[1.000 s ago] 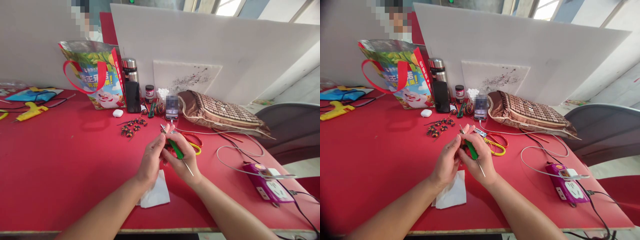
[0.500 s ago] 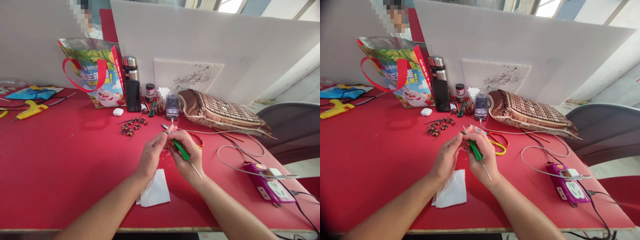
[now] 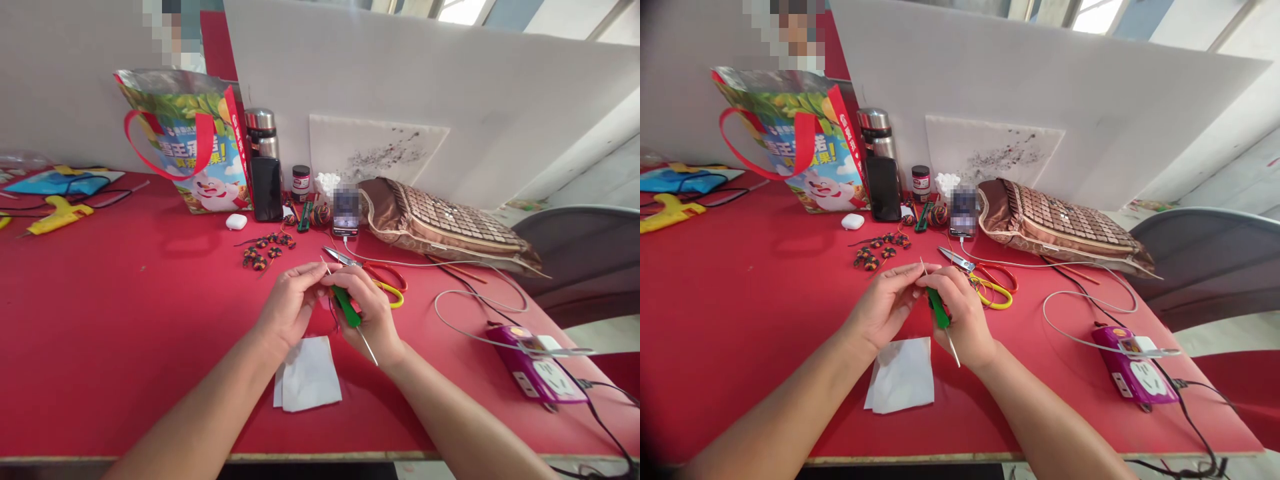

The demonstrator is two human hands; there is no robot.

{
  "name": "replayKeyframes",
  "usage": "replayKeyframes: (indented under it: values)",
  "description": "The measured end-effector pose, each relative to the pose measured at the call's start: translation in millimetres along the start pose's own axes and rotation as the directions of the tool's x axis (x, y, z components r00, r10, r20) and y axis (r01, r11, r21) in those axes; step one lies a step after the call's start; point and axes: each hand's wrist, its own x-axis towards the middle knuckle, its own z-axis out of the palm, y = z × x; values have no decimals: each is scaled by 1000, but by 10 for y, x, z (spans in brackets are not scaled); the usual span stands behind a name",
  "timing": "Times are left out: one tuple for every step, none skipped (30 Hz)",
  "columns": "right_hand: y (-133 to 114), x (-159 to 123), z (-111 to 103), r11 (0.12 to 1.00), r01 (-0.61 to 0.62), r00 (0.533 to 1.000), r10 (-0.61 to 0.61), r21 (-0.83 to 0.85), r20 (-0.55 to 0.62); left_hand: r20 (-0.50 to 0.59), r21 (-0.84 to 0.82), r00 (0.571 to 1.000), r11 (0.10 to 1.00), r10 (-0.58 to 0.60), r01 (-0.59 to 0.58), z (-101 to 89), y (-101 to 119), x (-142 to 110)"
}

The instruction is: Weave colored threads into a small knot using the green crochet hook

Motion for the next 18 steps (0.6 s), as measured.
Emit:
replayKeyframes:
  values:
    - [4,-1,-1,1000,-2,1000,2,6,-1,-20,-5,1000,1000,-14,14,5,3,-1]
    - [3,0,-2,1000,-7,1000,7,14,-3,-35,-9,999,1000,-28,27,9,7,-1]
    - [-1,3,-4,1000,-12,1000,12,18,1,-45,-11,998,999,-38,38,11,11,-1]
    - [-8,7,-6,1000,-16,1000,16,16,12,-53,-12,998,999,-40,40,13,16,1]
    - [-15,12,-9,1000,-18,999,18,5,28,-59,-12,998,999,-34,33,13,18,4]
    - [-19,16,-13,1000,-20,999,21,-14,41,-66,-10,998,1000,-17,17,13,18,7]
    - [-20,20,-17,999,-25,999,26,-36,47,-73,-10,997,1000,4,-4,14,13,11]
    - [-17,21,-20,998,-30,998,32,-53,46,-80,-14,996,999,29,-31,17,5,14]
    - [-10,20,-23,998,-36,999,38,-57,34,-86,-22,995,998,55,-57,21,-7,16]
    - [0,16,-24,998,-42,999,42,-50,14,-90,-33,993,996,75,-79,26,-22,16]
    - [11,9,-24,998,-52,999,52,-34,-8,-90,-44,992,995,88,-92,33,-37,13]
    - [24,-1,-22,998,-69,997,68,-11,-29,-84,-56,992,993,95,-100,40,-52,6]
    - [35,-14,-18,996,-94,994,94,14,-52,-66,-61,993,993,99,-103,48,-64,-4]
    - [46,-27,-14,991,-129,989,131,37,-71,-39,-60,994,993,102,-104,55,-72,-17]
    - [55,-41,-9,984,-167,981,172,59,-89,-3,-55,995,993,103,-103,61,-75,-31]
    - [62,-52,-3,976,-203,972,211,79,-105,35,-48,994,993,106,-104,66,-76,-45]
    - [67,-60,1,969,-228,964,239,97,-119,70,-39,992,994,103,-101,69,-73,-59]
    - [70,-63,5,964,-240,958,254,112,-132,94,-30,991,995,96,-94,71,-70,-69]
